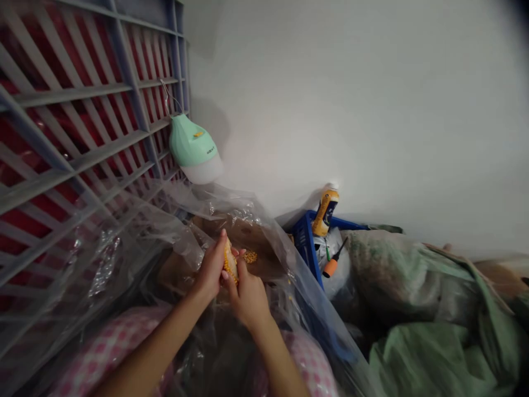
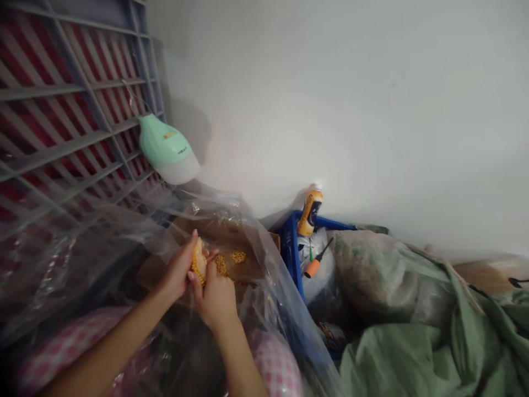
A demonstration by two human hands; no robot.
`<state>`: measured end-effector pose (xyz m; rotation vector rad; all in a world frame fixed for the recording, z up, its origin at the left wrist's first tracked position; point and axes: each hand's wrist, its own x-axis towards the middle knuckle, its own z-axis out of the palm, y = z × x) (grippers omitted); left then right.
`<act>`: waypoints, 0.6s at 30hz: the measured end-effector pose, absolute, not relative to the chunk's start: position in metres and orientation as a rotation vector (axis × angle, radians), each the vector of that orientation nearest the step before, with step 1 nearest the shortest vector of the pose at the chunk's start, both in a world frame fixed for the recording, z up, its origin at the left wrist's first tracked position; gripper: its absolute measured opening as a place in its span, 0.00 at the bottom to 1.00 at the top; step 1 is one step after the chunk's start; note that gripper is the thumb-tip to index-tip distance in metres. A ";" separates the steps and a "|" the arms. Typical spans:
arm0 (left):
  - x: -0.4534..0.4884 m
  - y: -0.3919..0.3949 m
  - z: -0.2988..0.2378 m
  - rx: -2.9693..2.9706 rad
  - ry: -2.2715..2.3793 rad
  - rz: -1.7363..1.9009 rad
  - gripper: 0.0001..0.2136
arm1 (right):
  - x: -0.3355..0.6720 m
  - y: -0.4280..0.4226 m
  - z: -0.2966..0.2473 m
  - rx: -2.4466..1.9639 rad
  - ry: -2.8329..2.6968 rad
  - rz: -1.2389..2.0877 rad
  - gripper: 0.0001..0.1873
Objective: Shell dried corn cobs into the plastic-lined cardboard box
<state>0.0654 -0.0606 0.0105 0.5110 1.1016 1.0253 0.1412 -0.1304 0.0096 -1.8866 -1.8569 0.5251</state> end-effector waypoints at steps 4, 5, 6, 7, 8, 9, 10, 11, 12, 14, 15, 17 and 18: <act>0.067 -0.062 0.010 0.539 1.120 1.101 0.20 | 0.137 -0.130 0.003 -1.828 -1.735 0.595 0.26; 0.067 -0.063 0.011 0.528 1.123 1.112 0.20 | 0.136 -0.130 0.002 -1.812 -1.705 0.615 0.26; 0.067 -0.063 0.012 0.519 1.120 1.121 0.20 | 0.135 -0.130 0.001 -1.797 -1.675 0.633 0.26; 0.068 -0.064 0.012 0.514 1.114 1.127 0.20 | 0.135 -0.130 0.001 -1.784 -1.647 0.648 0.26; 0.068 -0.064 0.013 0.512 1.107 1.132 0.20 | 0.134 -0.129 0.000 -1.771 -1.622 0.657 0.26; 0.068 -0.064 0.013 0.515 1.103 1.140 0.20 | 0.133 -0.129 -0.001 -1.759 -1.603 0.663 0.26; 0.068 -0.065 0.013 0.520 1.104 1.146 0.20 | 0.133 -0.129 -0.002 -1.752 -1.587 0.666 0.26; 0.068 -0.065 0.014 0.527 1.108 1.150 0.20 | 0.132 -0.129 -0.003 -1.750 -1.573 0.670 0.26; 0.068 -0.065 0.014 0.534 1.111 1.155 0.20 | 0.132 -0.129 -0.003 -1.751 -1.559 0.675 0.26; 0.068 -0.066 0.015 0.542 1.103 1.166 0.20 | 0.131 -0.129 -0.004 -1.735 -1.531 0.692 0.26; 0.067 -0.066 0.016 0.538 1.095 1.169 0.20 | 0.131 -0.130 -0.003 -1.715 -1.517 0.704 0.25; 0.066 -0.065 0.017 0.514 1.064 1.168 0.20 | 0.133 -0.130 0.001 -1.669 -1.520 0.733 0.24; 0.065 -0.064 0.017 0.485 1.050 1.153 0.20 | 0.135 -0.130 0.003 -1.656 -1.536 0.745 0.23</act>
